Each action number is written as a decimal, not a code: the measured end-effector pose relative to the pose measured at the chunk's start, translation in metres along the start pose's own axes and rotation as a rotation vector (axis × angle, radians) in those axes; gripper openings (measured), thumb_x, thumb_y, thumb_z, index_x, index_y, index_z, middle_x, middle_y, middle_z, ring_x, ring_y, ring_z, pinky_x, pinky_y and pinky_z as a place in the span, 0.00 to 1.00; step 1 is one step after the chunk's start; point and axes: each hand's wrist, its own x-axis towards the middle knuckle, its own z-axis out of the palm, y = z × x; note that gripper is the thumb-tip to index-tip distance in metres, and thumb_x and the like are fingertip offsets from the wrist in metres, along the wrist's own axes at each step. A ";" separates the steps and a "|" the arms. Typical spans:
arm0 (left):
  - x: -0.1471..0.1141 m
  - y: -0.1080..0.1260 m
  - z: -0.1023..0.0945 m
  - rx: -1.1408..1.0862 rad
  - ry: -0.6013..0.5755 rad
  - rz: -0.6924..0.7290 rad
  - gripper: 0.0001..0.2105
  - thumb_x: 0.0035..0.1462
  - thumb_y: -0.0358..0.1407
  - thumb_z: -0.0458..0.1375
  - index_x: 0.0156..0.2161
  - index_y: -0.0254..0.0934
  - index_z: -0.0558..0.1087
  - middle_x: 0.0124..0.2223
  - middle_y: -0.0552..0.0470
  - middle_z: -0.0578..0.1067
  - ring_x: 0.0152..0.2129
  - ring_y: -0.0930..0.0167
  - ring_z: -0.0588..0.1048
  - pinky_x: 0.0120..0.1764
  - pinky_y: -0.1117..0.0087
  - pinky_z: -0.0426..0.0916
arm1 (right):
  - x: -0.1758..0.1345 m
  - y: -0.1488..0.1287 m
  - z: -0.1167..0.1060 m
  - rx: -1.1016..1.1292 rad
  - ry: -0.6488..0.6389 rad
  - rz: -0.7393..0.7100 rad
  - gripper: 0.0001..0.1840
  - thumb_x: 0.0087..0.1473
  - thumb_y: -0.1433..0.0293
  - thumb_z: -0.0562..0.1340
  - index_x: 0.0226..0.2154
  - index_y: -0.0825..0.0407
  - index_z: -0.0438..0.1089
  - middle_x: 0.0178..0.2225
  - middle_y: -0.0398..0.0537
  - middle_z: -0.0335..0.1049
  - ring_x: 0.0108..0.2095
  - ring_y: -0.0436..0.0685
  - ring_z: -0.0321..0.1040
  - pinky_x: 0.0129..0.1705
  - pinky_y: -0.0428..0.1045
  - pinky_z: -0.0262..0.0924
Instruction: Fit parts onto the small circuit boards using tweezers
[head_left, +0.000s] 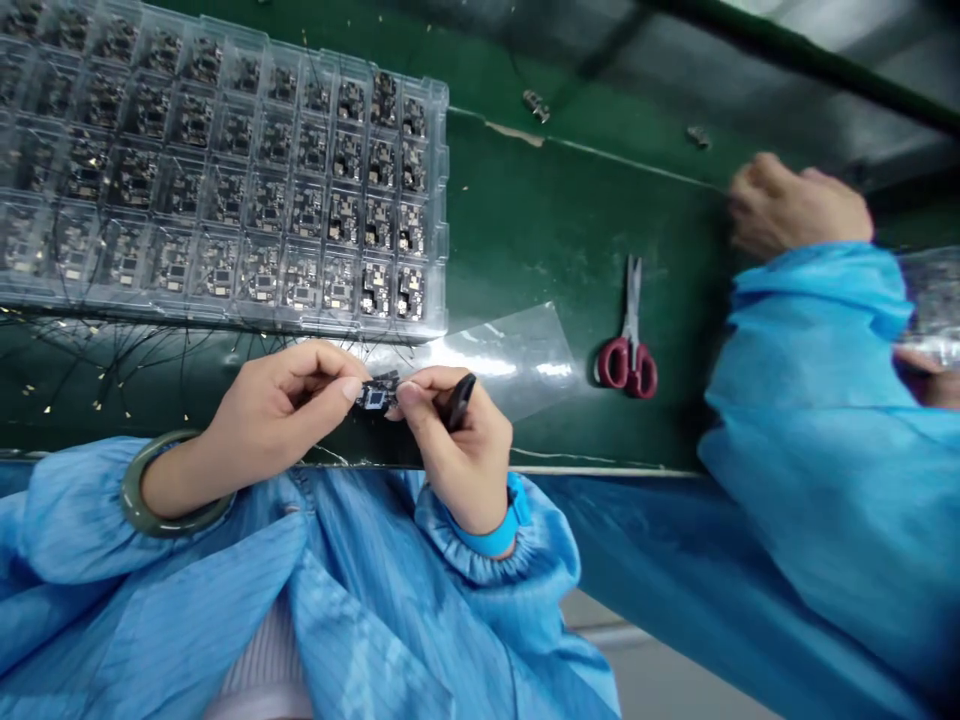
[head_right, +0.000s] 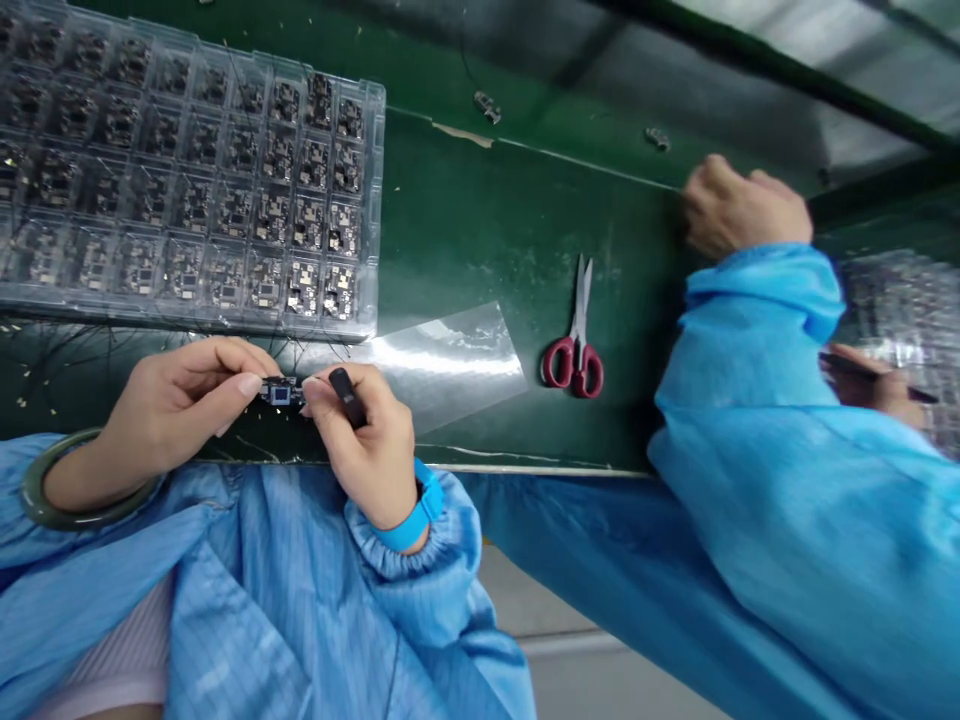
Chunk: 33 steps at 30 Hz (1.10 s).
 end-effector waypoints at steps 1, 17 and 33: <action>0.000 0.000 0.000 -0.011 0.002 0.015 0.07 0.59 0.36 0.56 0.34 0.34 0.71 0.32 0.52 0.75 0.18 0.79 0.64 0.20 0.78 0.60 | -0.001 0.000 0.002 0.000 0.006 -0.005 0.02 0.57 0.69 0.62 0.33 0.49 0.68 0.25 0.38 0.72 0.25 0.48 0.69 0.30 0.46 0.64; 0.003 0.000 -0.004 0.264 -0.019 0.261 0.04 0.59 0.31 0.56 0.35 0.38 0.74 0.32 0.52 0.76 0.26 0.74 0.72 0.31 0.74 0.67 | -0.002 -0.007 0.003 -0.220 0.080 -0.409 0.07 0.55 0.75 0.62 0.36 0.47 0.68 0.27 0.41 0.72 0.24 0.50 0.69 0.27 0.46 0.65; 0.002 -0.004 -0.010 0.271 -0.124 0.390 0.05 0.60 0.30 0.54 0.36 0.37 0.73 0.30 0.52 0.78 0.18 0.77 0.72 0.25 0.76 0.66 | -0.004 -0.001 0.003 -0.152 0.069 -0.485 0.11 0.55 0.75 0.62 0.41 0.45 0.69 0.30 0.43 0.76 0.27 0.53 0.74 0.28 0.49 0.70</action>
